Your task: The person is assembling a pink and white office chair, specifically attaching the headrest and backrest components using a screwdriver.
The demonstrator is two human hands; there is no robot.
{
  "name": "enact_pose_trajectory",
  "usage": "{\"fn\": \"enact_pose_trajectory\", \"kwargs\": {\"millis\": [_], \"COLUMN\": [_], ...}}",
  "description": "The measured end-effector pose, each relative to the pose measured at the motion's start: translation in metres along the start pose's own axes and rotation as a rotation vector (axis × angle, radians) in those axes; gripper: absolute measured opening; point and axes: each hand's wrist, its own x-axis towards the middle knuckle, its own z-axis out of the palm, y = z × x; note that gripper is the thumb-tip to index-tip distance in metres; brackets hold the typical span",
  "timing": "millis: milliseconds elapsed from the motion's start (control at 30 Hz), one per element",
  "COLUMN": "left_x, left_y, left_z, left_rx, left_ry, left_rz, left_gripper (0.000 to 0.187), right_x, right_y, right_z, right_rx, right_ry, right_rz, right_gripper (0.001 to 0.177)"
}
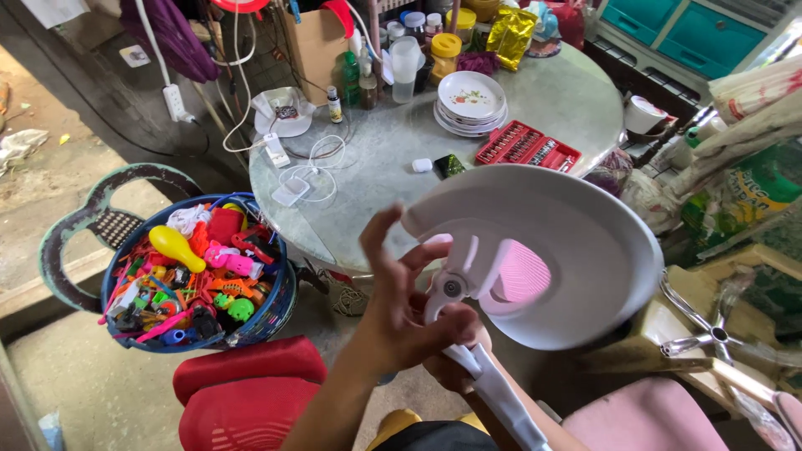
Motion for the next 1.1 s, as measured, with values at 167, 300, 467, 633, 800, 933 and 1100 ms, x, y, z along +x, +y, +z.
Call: {"fn": "enact_pose_trajectory", "kwargs": {"millis": [167,300,467,633,800,933,1100], "left_x": [-0.024,-0.03,-0.018,0.005,0.015,0.063,0.11], "left_y": [-0.072,-0.076,-0.097,-0.146,-0.243,-0.24,-0.261], "left_z": [-0.008,-0.006,-0.007,-0.011,-0.018,0.014,0.029], "left_rx": [0.022,0.35,0.387,-0.078,-0.069,0.005,0.55], "left_ry": [0.119,0.063,-0.133,-0.277,-0.108,0.101,0.239], "left_rz": [0.063,0.145,-0.018,-0.234,-0.266,-0.426,-0.096], "left_gripper": [0.092,0.09,0.095,0.112,0.109,0.111,0.116], "right_x": [0.049,0.042,0.037,0.09,0.174,0.09,0.106], "right_y": [-0.01,-0.009,-0.022,-0.046,-0.118,-0.176,-0.274], "right_z": [-0.116,-0.129,-0.136,-0.214,-0.303,-0.189,-0.253], "right_rx": [0.355,0.374,0.383,0.09,-0.072,-0.503,-0.832], "right_ry": [-0.896,-0.932,-0.982,-0.029,-0.527,-0.264,0.123], "right_rz": [0.527,0.539,0.545,0.128,0.977,0.305,0.167], "right_gripper": [0.048,0.042,0.038,0.041,0.081,0.028,0.029]}}
